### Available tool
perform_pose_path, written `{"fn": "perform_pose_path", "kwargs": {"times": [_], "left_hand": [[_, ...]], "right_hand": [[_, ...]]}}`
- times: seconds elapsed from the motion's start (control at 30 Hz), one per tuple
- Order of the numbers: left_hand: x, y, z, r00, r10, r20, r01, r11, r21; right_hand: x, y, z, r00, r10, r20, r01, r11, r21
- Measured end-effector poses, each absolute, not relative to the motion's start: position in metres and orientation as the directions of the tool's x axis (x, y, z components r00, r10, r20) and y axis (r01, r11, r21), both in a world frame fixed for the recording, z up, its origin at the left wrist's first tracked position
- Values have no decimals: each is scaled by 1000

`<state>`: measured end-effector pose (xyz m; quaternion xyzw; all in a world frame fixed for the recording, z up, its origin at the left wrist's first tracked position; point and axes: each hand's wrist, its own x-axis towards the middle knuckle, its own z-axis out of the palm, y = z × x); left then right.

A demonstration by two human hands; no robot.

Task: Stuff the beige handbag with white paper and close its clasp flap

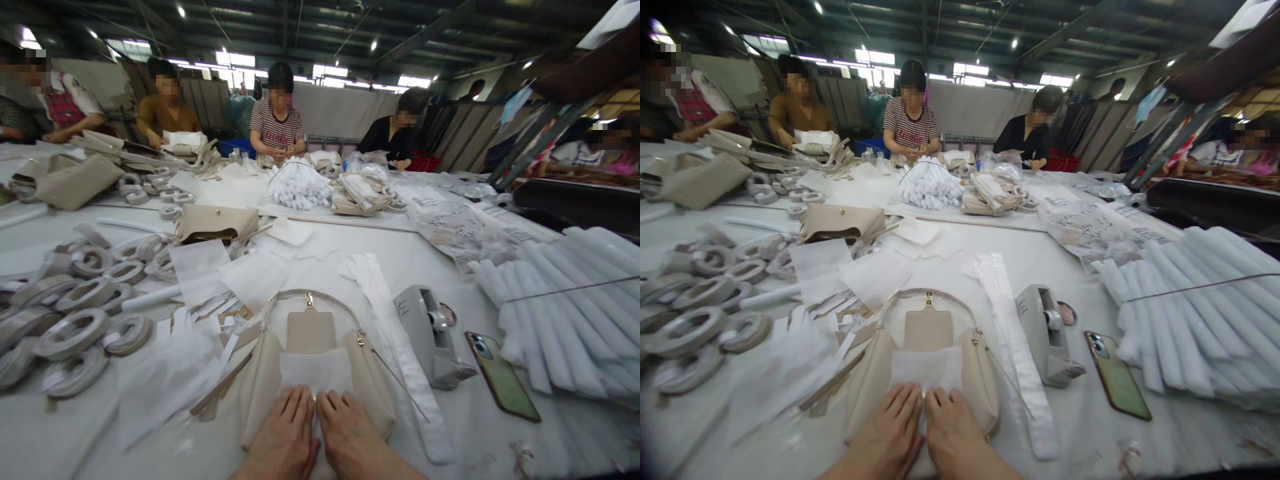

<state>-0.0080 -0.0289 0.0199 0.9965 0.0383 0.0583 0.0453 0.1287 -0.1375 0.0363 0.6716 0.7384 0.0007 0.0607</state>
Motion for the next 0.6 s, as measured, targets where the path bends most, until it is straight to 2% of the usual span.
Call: {"fn": "perform_pose_path", "kwargs": {"times": [0.33,0.4,0.47,0.53,0.6], "left_hand": [[-2,-41,19,994,105,-2,105,-990,89],[-5,-39,23,993,117,8,116,-987,113],[-8,-38,25,992,123,30,118,-983,139],[-9,-37,27,988,143,51,133,-977,165],[-7,-36,31,980,190,59,176,-966,190]], "right_hand": [[125,-135,42,-83,978,-194,996,85,5],[127,-136,51,-9,988,-154,998,-2,-66],[132,-135,59,124,982,-140,967,-151,-206],[137,-131,63,254,951,-174,888,-301,-348],[140,-125,65,355,912,-205,809,-410,-421]]}}
